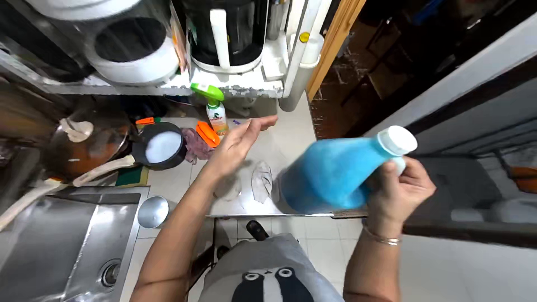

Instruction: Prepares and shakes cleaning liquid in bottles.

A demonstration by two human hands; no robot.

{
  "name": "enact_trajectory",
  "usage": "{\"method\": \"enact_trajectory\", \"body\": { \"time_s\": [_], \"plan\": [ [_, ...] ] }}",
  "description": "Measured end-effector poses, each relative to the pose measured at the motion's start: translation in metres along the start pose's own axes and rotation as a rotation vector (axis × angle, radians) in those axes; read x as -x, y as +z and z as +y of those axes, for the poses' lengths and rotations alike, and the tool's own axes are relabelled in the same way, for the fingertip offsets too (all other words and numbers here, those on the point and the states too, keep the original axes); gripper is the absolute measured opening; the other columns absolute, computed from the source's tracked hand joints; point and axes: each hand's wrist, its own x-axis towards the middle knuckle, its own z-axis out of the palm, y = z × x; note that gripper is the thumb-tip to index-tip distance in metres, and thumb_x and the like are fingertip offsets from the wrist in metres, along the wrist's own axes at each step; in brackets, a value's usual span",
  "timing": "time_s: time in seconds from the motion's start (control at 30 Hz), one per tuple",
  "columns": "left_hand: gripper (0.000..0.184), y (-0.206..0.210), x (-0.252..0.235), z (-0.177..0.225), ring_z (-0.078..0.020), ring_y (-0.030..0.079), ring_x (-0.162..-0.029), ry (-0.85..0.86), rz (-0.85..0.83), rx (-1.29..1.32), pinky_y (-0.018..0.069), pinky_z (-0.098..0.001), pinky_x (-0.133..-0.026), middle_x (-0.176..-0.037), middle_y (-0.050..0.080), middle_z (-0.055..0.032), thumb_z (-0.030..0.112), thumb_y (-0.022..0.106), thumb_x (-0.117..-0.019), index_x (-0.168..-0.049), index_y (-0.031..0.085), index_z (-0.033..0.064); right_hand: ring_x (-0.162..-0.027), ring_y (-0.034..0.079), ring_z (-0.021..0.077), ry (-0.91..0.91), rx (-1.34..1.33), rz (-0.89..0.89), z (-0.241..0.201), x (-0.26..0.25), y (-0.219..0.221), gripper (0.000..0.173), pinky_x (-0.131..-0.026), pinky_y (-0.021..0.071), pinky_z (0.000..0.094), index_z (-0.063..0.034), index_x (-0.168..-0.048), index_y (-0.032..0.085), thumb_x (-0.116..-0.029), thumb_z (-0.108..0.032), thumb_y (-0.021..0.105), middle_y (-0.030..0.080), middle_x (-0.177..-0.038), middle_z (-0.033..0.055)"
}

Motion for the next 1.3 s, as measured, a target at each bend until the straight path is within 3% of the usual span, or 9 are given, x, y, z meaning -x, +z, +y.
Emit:
{"method": "enact_trajectory", "body": {
  "time_s": [0.07,0.17,0.33,0.47,0.57,0.73,0.9,1.07,1.3],
  "plan": [
    [0.043,-0.005,0.013,0.01,-0.0084,0.062,-0.117,0.09,0.098,-0.105,0.0506,-0.0275,-0.096,-0.133,0.066,-0.0069,0.029,0.04,-0.1105,-0.133,0.065,0.0017,-0.072,0.065,-0.0041,0.009,0.112,-0.04,0.011,0.001,0.001,0.012,-0.066,0.0572,0.0179,-0.0134,-0.106,0.073,-0.0945,-0.015,0.072,0.073,-0.091,-0.0136],
    [0.036,0.018,0.001,0.009,-0.0162,0.061,-0.124,0.162,0.018,-0.261,0.0508,-0.0366,-0.106,-0.132,0.066,-0.0098,0.024,0.052,-0.1069,-0.133,0.066,0.0042,-0.094,0.07,0.0007,-0.032,0.26,-0.147,0.044,0.01,0.013,0.025,-0.088,0.0585,0.0221,0.0056,-0.111,0.071,-0.0924,-0.01,0.073,0.075,-0.105,0.004],
    [0.039,0.072,-0.078,-0.003,-0.0302,0.058,-0.131,0.32,-0.235,-0.538,0.0487,-0.046,-0.107,-0.146,0.058,-0.0135,0.02,0.052,-0.107,-0.144,0.06,0.012,-0.078,0.069,0.005,0.234,0.352,-0.263,0.072,-0.026,0.013,0.028,-0.074,0.0594,0.0247,-0.0028,-0.112,0.07,-0.0978,-0.026,0.071,0.073,-0.095,0.0057],
    [0.047,0.09,-0.152,-0.019,-0.0356,0.047,-0.142,0.188,-0.408,-0.688,0.0422,-0.0523,-0.113,-0.162,0.04,-0.0157,0.023,0.042,-0.1111,-0.157,0.042,0.0134,-0.082,0.069,0.016,0.344,0.411,-0.402,0.107,-0.079,0.043,0.029,-0.082,0.0573,0.0369,0.0038,-0.106,0.072,-0.0974,-0.024,0.07,0.073,-0.093,0.015],
    [0.046,0.09,-0.18,-0.033,-0.0375,0.048,-0.141,0.103,-0.408,-0.715,0.0405,-0.0555,-0.114,-0.157,0.044,-0.0184,0.025,0.039,-0.1119,-0.155,0.044,0.0088,-0.083,0.07,0.018,0.373,0.412,-0.408,0.108,-0.077,0.047,0.028,-0.082,0.0578,0.0396,0.0009,-0.106,0.073,-0.0986,-0.026,0.068,0.073,-0.093,0.014],
    [0.042,0.07,-0.135,-0.006,-0.0297,0.058,-0.13,0.211,-0.296,-0.581,0.0469,-0.049,-0.109,-0.142,0.059,-0.0151,0.027,0.043,-0.1104,-0.146,0.056,0.0083,-0.091,0.073,0.009,0.137,0.312,-0.203,0.065,0.001,0.011,0.026,-0.084,0.0619,0.0288,0.0009,-0.115,0.073,-0.0959,-0.016,0.07,0.076,-0.105,0.0091],
    [0.043,0.088,-0.128,-0.008,-0.0338,0.059,-0.125,0.167,-0.372,-0.633,0.0479,-0.0508,-0.106,-0.134,0.061,-0.0178,0.029,0.044,-0.1102,-0.146,0.056,0.0105,-0.081,0.07,0.0137,0.311,0.395,-0.181,0.058,-0.007,0.001,0.029,-0.075,0.0612,0.0323,-0.0039,-0.118,0.067,-0.1028,-0.029,0.064,0.071,-0.098,0.0101],
    [0.041,0.104,-0.107,-0.016,-0.0322,0.066,-0.11,0.504,-0.444,-0.641,0.0544,-0.0474,-0.09,-0.119,0.069,-0.0139,0.034,0.045,-0.1089,-0.134,0.067,0.0104,-0.09,0.071,0.0028,0.066,0.232,0.07,0.081,0.034,-0.01,0.021,-0.084,0.0609,0.0246,0.0025,-0.112,0.071,-0.0934,-0.008,0.071,0.075,-0.103,0.0013],
    [0.045,0.108,-0.104,-0.002,-0.034,0.067,-0.106,0.736,-0.515,-0.786,0.0545,-0.0451,-0.079,-0.13,0.067,-0.0133,0.033,0.047,-0.1084,-0.147,0.055,0.0112,-0.089,0.071,0.0004,0.061,0.14,0.047,0.074,0.039,-0.02,0.018,-0.082,0.0604,0.022,-0.0025,-0.109,0.073,-0.0914,-0.007,0.073,0.076,-0.101,-0.0047]
  ]
}}
